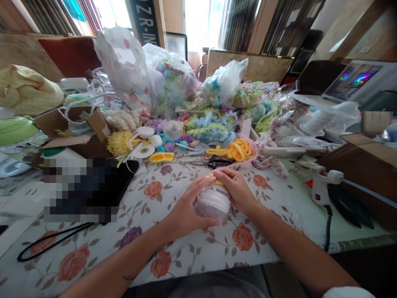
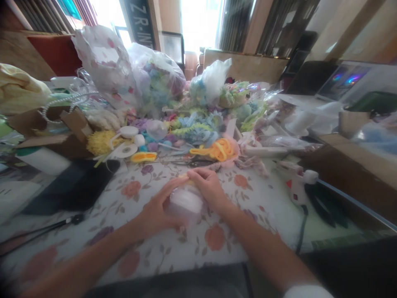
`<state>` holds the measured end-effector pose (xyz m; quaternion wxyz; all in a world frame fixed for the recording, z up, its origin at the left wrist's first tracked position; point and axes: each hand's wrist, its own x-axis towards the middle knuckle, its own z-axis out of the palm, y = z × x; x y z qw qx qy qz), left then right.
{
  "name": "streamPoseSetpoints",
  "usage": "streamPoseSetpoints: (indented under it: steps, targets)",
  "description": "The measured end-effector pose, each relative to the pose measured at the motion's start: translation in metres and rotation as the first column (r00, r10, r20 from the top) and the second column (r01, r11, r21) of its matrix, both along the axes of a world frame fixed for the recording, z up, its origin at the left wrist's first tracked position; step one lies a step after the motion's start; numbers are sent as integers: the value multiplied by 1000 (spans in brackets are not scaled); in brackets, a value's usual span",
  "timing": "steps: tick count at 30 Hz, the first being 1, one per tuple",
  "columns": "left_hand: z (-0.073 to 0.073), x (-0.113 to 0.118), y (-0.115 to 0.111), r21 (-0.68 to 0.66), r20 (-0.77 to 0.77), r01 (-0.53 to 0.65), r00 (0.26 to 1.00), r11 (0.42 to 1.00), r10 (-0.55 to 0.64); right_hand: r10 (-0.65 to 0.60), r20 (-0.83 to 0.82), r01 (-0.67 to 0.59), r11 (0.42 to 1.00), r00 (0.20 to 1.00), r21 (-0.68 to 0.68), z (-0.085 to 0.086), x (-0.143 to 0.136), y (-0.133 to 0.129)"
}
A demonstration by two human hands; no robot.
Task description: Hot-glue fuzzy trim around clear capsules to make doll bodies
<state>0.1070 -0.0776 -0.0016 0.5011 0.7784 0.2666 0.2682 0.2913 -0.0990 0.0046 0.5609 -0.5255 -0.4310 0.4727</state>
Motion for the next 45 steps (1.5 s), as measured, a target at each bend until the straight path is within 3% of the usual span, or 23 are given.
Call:
streamPoseSetpoints:
  steps: [10, 18, 24, 38, 45]
  targets:
    - [3, 3, -3, -301, 43, -4, 999, 954, 18, 49, 261, -66, 996, 964, 56, 15, -1, -4]
    - [-2, -1, -1, -96, -45, -25, 999, 995, 20, 93, 86, -94, 996, 992, 4, 9, -1, -2]
    - [1, -1, 1, -15, 1, 49, 999, 999, -49, 74, -5, -74, 997, 997, -5, 5, 0, 0]
    - [0, 2, 0, -143, 57, 17, 998, 990, -9, 16, -73, -19, 999, 997, -38, 0, -3, 0]
    - [-2, 4, -1, -308, 124, 28, 992, 951, 11, -11, -68, 12, 1000, 998, 3, -4, -3, 3]
